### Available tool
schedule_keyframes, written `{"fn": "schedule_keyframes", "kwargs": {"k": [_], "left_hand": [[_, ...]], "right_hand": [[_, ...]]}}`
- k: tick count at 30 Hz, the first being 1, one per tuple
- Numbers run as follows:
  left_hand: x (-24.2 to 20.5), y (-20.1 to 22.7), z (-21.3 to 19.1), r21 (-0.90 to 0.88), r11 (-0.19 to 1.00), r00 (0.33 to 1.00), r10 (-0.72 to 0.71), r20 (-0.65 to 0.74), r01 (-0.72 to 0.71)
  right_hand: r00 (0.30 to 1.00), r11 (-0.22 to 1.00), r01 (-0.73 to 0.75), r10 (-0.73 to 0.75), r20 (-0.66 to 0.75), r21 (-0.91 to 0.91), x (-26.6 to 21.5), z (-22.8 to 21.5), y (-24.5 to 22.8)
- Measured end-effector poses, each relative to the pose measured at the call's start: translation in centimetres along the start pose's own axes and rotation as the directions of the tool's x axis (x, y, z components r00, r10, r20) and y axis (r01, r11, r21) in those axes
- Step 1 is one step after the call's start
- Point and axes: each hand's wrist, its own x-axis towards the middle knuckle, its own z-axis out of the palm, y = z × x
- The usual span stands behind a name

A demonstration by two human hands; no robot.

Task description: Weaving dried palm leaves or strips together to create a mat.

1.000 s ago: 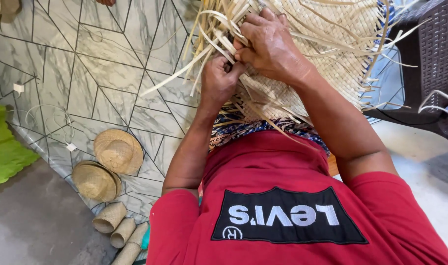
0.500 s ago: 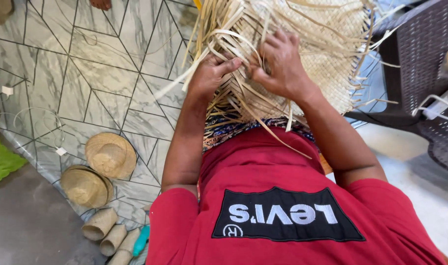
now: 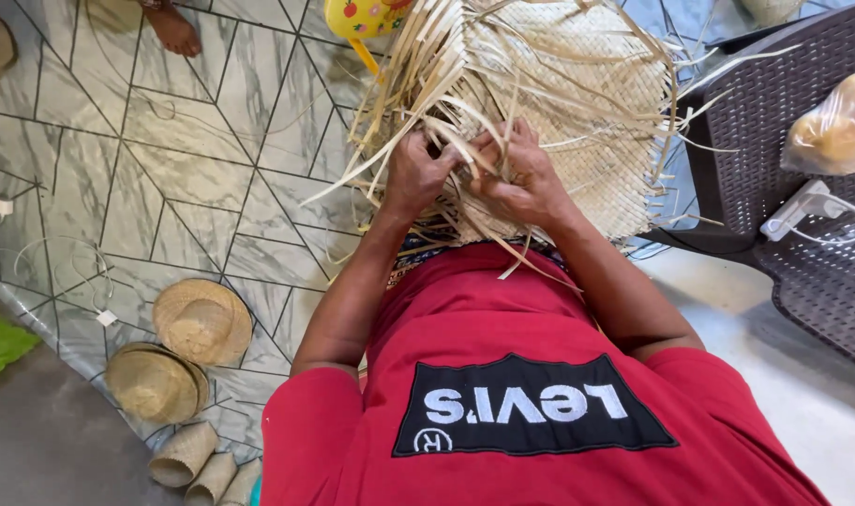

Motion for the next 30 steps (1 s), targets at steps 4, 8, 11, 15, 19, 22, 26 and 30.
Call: {"fn": "schedule_keyframes", "kwargs": {"k": [4,8,11,15,19,22,26,30], "left_hand": [[-0.3,2.0,0.6,-0.035,0.996,0.993,0.083,-0.084,-0.086],[1.0,1.2,1.6,-0.059,0.979,0.979,0.193,-0.068,-0.197],[2.0,-1.8,2.7,0.151,0.93,0.917,0.36,-0.174,-0.336],[1.2,1.8,2.1,0.221,0.862,0.857,0.493,-0.153,-0.457],[1.4,2.3,2.3,0.291,0.805,0.82,0.563,-0.104,-0.516],[1.6,2.5,2.2,0.294,0.803,0.819,0.565,-0.103,-0.517],[2.1,1.1,3.2,0.484,0.701,0.78,0.623,-0.06,-0.523],[2.2,0.7,2.8,0.543,0.661,0.778,0.628,-0.022,-0.518]], "right_hand": [[0.998,0.975,-0.06,0.066,-0.022,0.215,-0.8,0.0,0.4],[0.987,0.95,-0.16,0.162,0.016,0.267,0.1,-1.2,-2.2],[0.94,0.862,-0.314,0.341,0.004,0.398,-2.4,-3.7,-2.3],[0.733,0.612,-0.366,0.654,-0.189,0.701,-7.9,-12.5,-1.2],[0.409,0.553,-0.331,0.814,-0.412,0.764,-9.3,-17.5,-6.9],[0.321,0.652,-0.715,0.626,-0.71,0.252,-11.3,-19.6,-9.9],[0.663,0.539,-0.671,0.132,-0.737,-0.508,-12.8,-19.7,-12.5],[0.825,0.553,-0.543,0.213,-0.524,-0.631,-9.3,-17.7,-16.9]]}}
